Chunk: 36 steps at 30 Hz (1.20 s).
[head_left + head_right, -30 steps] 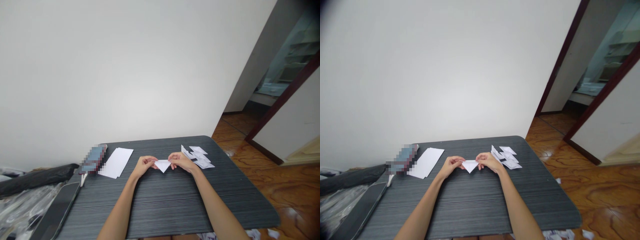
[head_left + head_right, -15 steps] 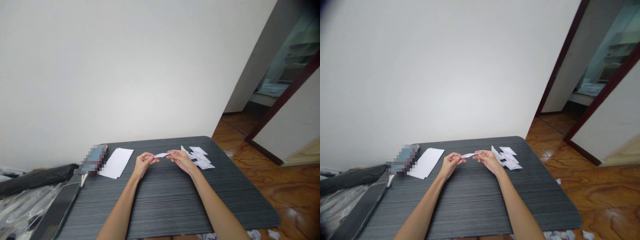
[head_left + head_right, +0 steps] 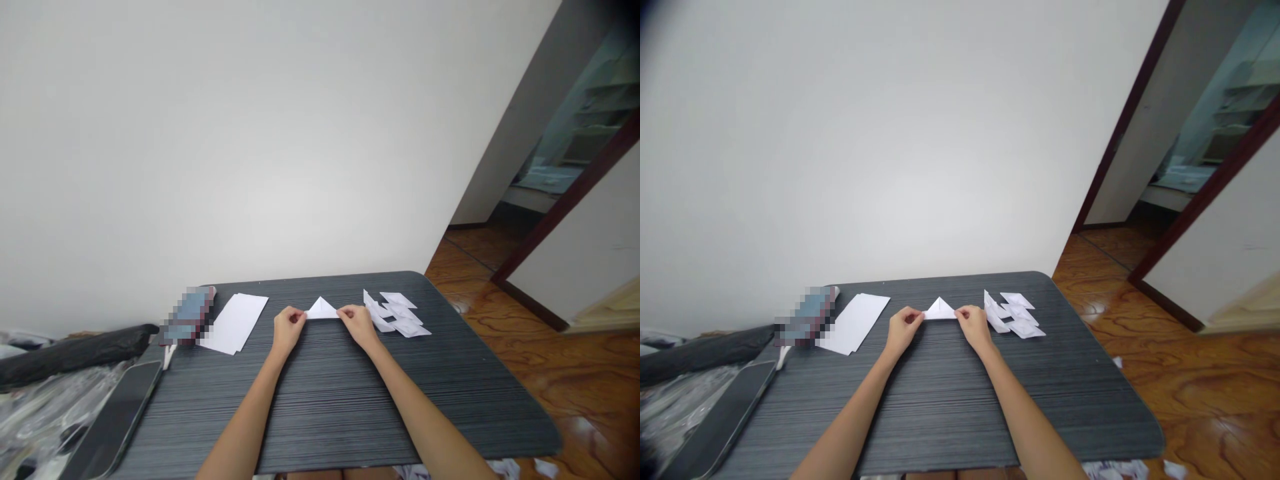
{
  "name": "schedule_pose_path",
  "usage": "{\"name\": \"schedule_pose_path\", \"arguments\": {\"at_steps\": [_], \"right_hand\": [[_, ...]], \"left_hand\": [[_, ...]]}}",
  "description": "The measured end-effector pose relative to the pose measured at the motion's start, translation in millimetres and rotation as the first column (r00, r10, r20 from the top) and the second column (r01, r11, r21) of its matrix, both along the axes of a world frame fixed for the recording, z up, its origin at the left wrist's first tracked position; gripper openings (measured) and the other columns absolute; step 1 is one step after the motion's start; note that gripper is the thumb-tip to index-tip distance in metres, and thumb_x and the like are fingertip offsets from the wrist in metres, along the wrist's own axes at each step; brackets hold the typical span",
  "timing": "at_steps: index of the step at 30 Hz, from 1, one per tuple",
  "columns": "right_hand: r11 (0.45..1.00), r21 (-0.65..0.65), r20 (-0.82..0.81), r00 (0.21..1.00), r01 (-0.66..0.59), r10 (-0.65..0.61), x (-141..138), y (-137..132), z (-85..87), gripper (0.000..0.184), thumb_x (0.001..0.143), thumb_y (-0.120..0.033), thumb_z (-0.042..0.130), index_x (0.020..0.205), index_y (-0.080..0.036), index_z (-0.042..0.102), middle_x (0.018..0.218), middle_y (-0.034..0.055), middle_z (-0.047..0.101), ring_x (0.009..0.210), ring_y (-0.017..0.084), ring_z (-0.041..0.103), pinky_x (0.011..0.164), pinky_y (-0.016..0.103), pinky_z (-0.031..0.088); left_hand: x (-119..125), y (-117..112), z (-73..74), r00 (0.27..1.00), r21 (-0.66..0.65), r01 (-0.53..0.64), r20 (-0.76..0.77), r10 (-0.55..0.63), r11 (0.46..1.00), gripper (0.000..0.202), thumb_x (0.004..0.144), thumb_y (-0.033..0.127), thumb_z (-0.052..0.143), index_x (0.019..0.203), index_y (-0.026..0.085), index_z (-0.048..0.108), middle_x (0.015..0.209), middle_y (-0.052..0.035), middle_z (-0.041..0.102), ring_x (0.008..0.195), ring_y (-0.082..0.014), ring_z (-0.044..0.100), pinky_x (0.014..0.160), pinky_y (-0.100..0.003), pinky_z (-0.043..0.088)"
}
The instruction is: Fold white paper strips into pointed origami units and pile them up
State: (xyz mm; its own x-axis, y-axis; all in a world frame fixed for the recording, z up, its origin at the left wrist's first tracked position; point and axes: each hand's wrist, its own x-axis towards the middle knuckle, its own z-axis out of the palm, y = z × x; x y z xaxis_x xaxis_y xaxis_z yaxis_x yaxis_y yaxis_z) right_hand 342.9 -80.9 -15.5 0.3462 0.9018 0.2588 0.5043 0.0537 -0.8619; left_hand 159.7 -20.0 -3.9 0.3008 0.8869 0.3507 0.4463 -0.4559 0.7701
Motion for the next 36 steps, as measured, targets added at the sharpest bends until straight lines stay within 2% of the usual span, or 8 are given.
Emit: {"name": "schedule_pose_path", "arguments": {"at_steps": [6,12,17,21,23,27,32,36], "right_hand": [[0.998,0.032,0.372,0.926,0.050,-0.058,-10,-5,-3.1,0.019,0.075,-0.019,0.045,0.061,-0.017,0.058,0.063,0.0032,0.052,0.058,0.014,0.049,0.058,0.026,0.038],[0.999,0.011,0.608,0.793,-0.031,0.018,-23,-21,1.8,0.026,0.082,-0.014,0.034,0.072,-0.016,0.058,0.078,0.0091,0.051,0.077,0.019,0.047,0.070,0.030,0.038],[0.999,-0.027,0.667,0.744,-0.029,0.040,-29,-44,4.0,0.029,0.081,-0.027,0.039,0.105,-0.016,0.051,0.099,0.0137,0.050,0.096,0.025,0.041,0.077,0.038,0.034],[0.996,-0.083,0.685,0.728,0.041,0.027,-30,-53,2.4,0.036,0.081,-0.030,0.038,0.114,-0.019,0.045,0.112,0.0140,0.045,0.107,0.027,0.034,0.083,0.044,0.028],[0.995,-0.088,0.674,0.738,0.046,0.025,-30,-54,2.1,0.036,0.080,-0.029,0.039,0.115,-0.020,0.045,0.112,0.0141,0.045,0.106,0.027,0.035,0.082,0.044,0.028],[1.000,0.007,0.582,0.813,0.013,-0.014,-24,-49,0.2,0.030,0.078,-0.023,0.041,0.105,-0.019,0.054,0.103,0.0116,0.051,0.100,0.025,0.041,0.080,0.041,0.033],[0.984,0.138,0.220,0.966,0.109,-0.138,-10,-26,-6.8,0.025,0.075,-0.021,0.041,0.090,-0.015,0.061,0.087,0.0107,0.057,0.077,0.020,0.054,0.070,0.035,0.043],[0.982,0.031,-0.008,0.982,0.188,-0.187,-8,-5,-7.2,0.021,0.074,-0.025,0.042,0.076,-0.014,0.060,0.064,0.0074,0.060,0.051,0.017,0.055,0.054,0.031,0.045]], "left_hand": [[2,-5,-3.4,0.938,0.210,0.141,-0.342,-0.062,0.967,0.021,0.076,0.015,0.041,0.060,0.015,0.055,0.065,-0.0021,0.047,0.063,-0.0128,0.046,0.061,-0.025,0.037],[-4,-24,5.4,0.752,0.318,0.312,-0.659,-0.028,0.895,0.025,0.082,0.015,0.032,0.076,0.012,0.055,0.079,-0.0089,0.050,0.077,-0.0186,0.045,0.070,-0.031,0.037],[-16,-39,16.5,0.689,0.332,0.367,-0.724,-0.014,0.869,0.029,0.081,0.030,0.039,0.101,0.012,0.051,0.098,-0.0123,0.049,0.094,-0.0238,0.043,0.075,-0.035,0.035],[-6,-33,15.0,0.704,0.282,0.477,-0.690,-0.170,0.833,0.023,0.079,0.029,0.045,0.086,0.012,0.058,0.109,-0.0123,0.048,0.104,-0.0243,0.039,0.083,-0.034,0.033],[3,-28,10.6,0.709,0.226,0.506,-0.659,-0.252,0.832,0.020,0.080,0.023,0.044,0.080,0.012,0.060,0.100,-0.0114,0.053,0.094,-0.0211,0.047,0.082,-0.033,0.034],[17,-20,6.2,0.770,0.198,0.363,-0.614,-0.173,0.910,0.022,0.080,0.024,0.042,0.078,0.010,0.059,0.082,-0.0103,0.056,0.080,-0.0197,0.052,0.075,-0.031,0.039],[20,-13,12.3,0.769,0.253,0.358,-0.626,-0.130,0.899,0.020,0.079,0.026,0.043,0.075,0.013,0.057,0.079,-0.0079,0.055,0.076,-0.0179,0.052,0.069,-0.028,0.040],[21,-6,13.7,0.772,0.263,0.348,-0.625,-0.116,0.900,0.020,0.081,0.025,0.040,0.082,0.015,0.057,0.078,-0.0070,0.055,0.076,-0.0170,0.052,0.069,-0.028,0.040]]}}
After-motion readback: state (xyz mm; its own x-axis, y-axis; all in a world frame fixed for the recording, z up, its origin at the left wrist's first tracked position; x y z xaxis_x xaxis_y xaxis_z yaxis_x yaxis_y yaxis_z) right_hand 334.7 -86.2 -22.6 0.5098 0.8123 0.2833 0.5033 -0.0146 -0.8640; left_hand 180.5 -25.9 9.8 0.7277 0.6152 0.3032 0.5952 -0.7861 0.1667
